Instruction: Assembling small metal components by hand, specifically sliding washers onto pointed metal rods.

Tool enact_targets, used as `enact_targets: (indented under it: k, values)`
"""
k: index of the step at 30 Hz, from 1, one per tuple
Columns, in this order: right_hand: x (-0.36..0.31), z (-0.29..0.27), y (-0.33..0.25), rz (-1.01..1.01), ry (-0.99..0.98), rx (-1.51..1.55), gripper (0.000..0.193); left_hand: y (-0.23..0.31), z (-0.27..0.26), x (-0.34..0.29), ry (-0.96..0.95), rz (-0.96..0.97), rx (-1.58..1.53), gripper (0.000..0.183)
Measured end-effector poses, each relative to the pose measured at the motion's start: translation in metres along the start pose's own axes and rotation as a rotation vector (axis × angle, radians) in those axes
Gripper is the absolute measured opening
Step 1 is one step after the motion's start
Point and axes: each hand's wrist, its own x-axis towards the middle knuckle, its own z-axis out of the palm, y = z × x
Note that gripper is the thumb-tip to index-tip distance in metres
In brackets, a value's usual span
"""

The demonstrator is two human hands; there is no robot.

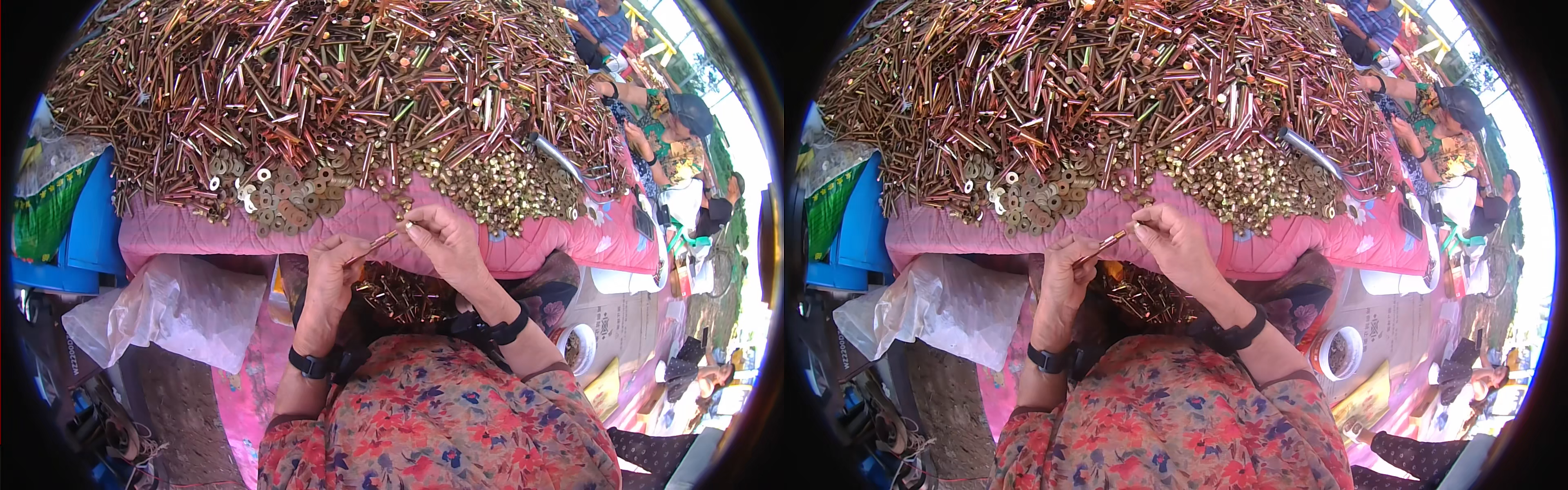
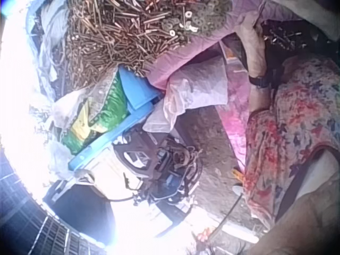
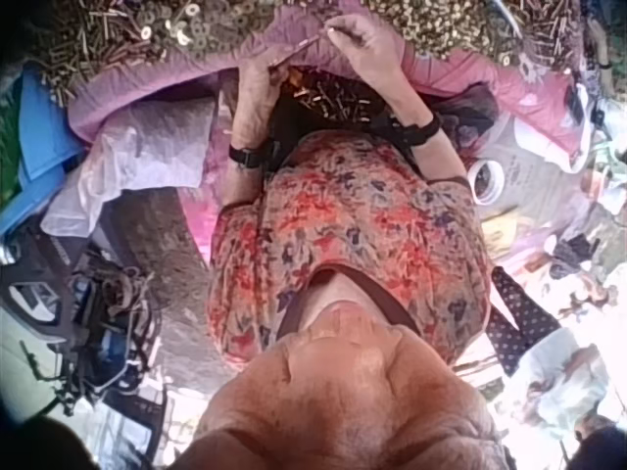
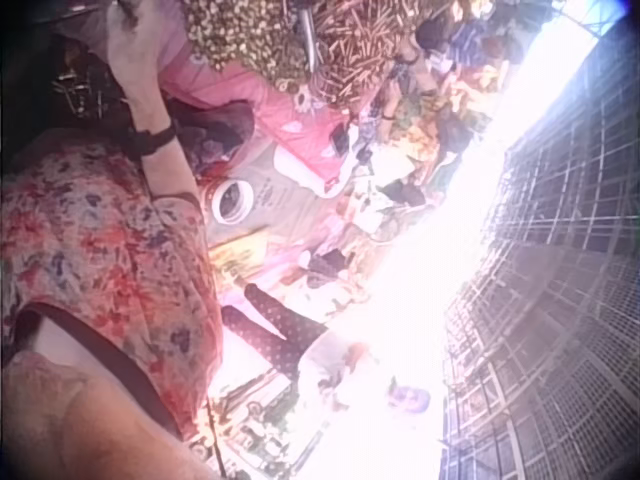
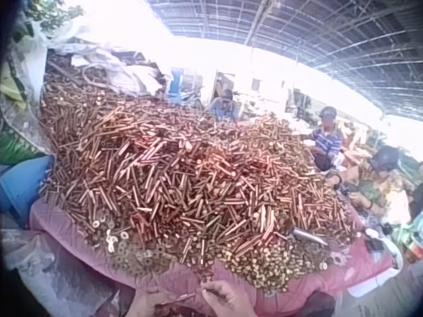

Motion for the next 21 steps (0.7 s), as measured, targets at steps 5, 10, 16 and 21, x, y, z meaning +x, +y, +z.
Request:
enact_targets:
  k: [5,10,16,21]
  values:
    - [-0.002,0.003,0.008,-0.106,0.018,0.064,0.012,-0.004,-0.001,0.001,-0.039,-0.011,-0.051,0.007]
    - [-0.005,0.002,0.008,-0.059,0.008,0.085,0.012,-0.005,0.0,0.0,-0.032,-0.047,-0.057,0.007]
    - [-0.009,-0.004,-0.003,0.103,-0.03,-0.021,0.011,-0.005,0.004,-0.003,-0.032,0.074,0.106,0.005]
    - [-0.006,-0.01,-0.006,0.15,-0.099,-0.47,0.018,-0.006,0.005,-0.004,-0.075,0.147,0.181,0.004]
